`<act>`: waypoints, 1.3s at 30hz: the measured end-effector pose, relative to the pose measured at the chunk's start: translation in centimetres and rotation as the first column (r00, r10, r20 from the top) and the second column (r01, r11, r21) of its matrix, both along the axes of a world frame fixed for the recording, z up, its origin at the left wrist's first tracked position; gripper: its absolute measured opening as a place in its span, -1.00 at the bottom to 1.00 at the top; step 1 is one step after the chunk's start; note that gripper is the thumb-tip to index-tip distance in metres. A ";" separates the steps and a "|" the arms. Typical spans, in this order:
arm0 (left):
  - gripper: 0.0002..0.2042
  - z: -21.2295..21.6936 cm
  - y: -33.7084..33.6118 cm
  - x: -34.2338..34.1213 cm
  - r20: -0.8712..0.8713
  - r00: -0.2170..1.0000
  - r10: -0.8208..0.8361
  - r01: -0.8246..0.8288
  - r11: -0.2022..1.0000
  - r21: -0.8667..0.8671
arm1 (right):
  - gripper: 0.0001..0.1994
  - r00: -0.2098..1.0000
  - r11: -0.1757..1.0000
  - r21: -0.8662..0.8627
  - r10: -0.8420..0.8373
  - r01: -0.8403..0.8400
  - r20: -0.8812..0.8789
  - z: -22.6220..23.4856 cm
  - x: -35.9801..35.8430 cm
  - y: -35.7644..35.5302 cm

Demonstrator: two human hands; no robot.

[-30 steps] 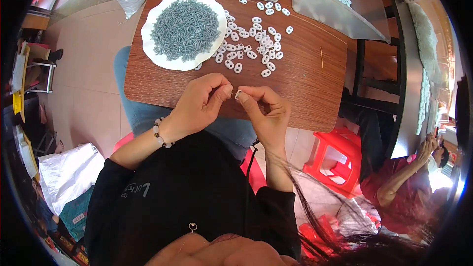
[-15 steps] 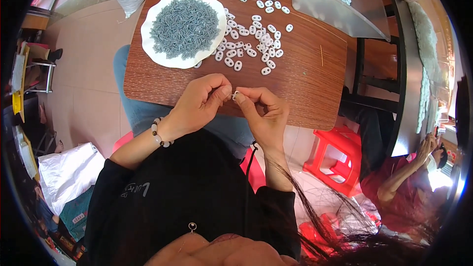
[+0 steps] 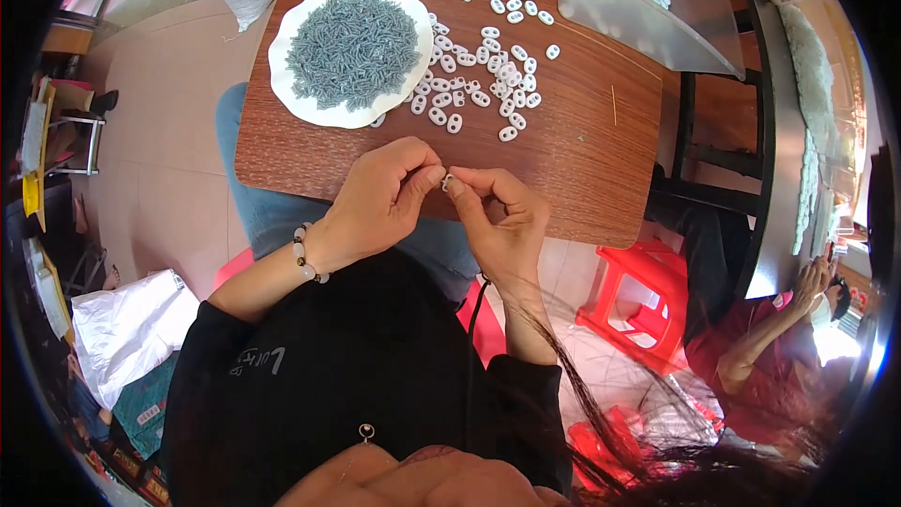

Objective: Assembling small metal rings into white plastic components on a workbench.

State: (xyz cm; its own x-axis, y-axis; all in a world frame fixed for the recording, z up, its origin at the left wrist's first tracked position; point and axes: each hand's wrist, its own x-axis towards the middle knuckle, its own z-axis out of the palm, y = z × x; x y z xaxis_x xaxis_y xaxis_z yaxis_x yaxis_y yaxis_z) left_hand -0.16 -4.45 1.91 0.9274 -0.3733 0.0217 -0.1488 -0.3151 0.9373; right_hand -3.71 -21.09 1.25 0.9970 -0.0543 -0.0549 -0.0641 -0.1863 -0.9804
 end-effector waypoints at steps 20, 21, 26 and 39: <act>-0.88 -0.6 -0.3 -0.2 0.000 0.998 0.068 -0.068 0.996 -0.062 | -0.89 0.999 0.996 0.091 -0.014 0.017 -0.041 0.0 0.0 0.4; -0.88 -0.5 -0.3 -0.1 0.001 0.998 0.069 -0.069 0.996 -0.062 | -0.88 0.999 0.989 0.144 -0.023 0.026 -0.023 0.0 0.1 0.4; -0.70 -0.7 0.3 0.1 -0.209 0.978 0.010 -0.039 0.990 -0.135 | -0.86 0.998 0.984 0.174 -0.021 0.032 -0.064 -0.5 0.2 0.1; -0.68 -0.9 0.1 -0.1 -0.368 0.930 -0.004 -0.094 0.964 -0.249 | -0.87 0.993 0.984 0.165 -0.044 0.061 -0.107 -1.0 0.1 -0.3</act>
